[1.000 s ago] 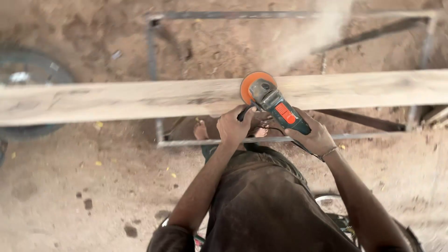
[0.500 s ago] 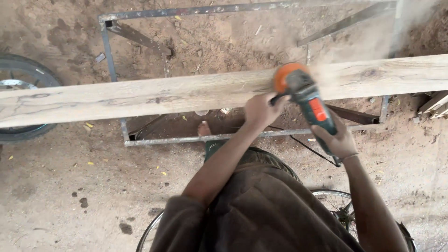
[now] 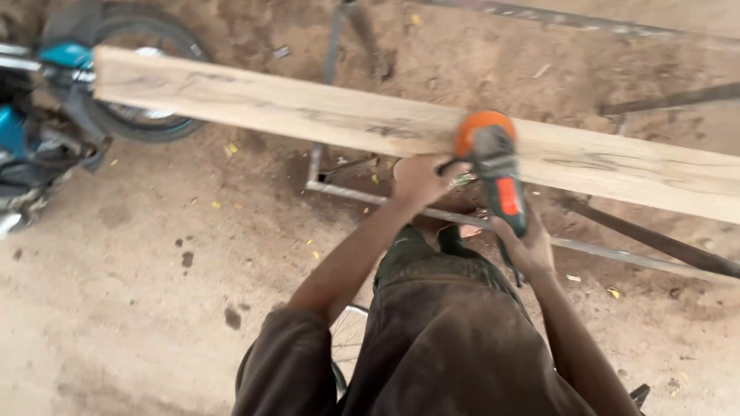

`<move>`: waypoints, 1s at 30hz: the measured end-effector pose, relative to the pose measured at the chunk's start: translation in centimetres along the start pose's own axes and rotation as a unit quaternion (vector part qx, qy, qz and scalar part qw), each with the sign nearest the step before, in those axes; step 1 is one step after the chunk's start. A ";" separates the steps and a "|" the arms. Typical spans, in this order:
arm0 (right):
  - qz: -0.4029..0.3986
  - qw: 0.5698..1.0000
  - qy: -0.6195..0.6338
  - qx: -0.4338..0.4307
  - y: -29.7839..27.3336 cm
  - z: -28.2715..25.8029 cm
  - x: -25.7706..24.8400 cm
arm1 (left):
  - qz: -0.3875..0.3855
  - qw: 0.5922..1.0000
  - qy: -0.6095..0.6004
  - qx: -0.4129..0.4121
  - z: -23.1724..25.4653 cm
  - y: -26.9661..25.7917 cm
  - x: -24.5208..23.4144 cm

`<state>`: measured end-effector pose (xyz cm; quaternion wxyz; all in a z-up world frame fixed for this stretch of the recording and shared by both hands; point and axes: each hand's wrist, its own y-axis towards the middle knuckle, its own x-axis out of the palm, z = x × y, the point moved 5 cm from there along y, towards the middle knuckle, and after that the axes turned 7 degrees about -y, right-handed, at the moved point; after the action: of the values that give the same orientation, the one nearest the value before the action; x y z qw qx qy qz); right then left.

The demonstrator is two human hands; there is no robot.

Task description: Smoothing wooden planks using an electric angle grinder with a sanding disc.

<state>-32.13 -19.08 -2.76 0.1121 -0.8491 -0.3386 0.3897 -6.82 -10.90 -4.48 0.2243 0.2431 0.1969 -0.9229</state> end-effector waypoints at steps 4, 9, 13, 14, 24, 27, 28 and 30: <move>-0.078 0.994 -0.070 -0.044 0.6 -9.2 5.9 | 0.026 0.988 -0.008 -0.151 -6.3 -3.6 -8.1; -0.196 0.968 -0.129 -0.084 2.2 -15.4 13.9 | 0.173 0.982 0.003 -0.073 -11.7 -8.4 -16.2; -0.274 0.946 -0.164 -0.064 2.9 -19.7 19.4 | 0.253 0.963 -0.047 -0.077 -18.8 -11.4 -20.6; -0.270 0.947 -0.165 -0.059 3.2 -19.0 19.9 | 0.248 0.965 -0.050 -0.074 -18.9 -11.3 -20.8; -0.171 0.970 -0.166 -0.049 0.1 -14.1 8.1 | 0.146 0.978 -0.059 -0.135 -9.4 -8.2 -11.4; -0.119 0.983 -0.136 -0.018 -1.6 -7.9 4.2 | 0.105 0.988 -0.090 -0.072 -6.5 -7.0 -5.7; -0.093 0.990 -0.103 -0.018 -2.4 -5.3 3.1 | 0.110 0.987 -0.117 -0.021 -5.3 -7.1 -4.0; -0.061 0.995 -0.077 0.001 -3.6 -1.9 1.1 | 0.045 0.995 -0.089 -0.028 -2.4 -5.8 -1.6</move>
<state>-31.95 -15.52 -0.51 0.1101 -0.7944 -0.3968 0.4465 -7.72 -4.48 -4.04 0.2888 0.1623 0.1909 -0.9240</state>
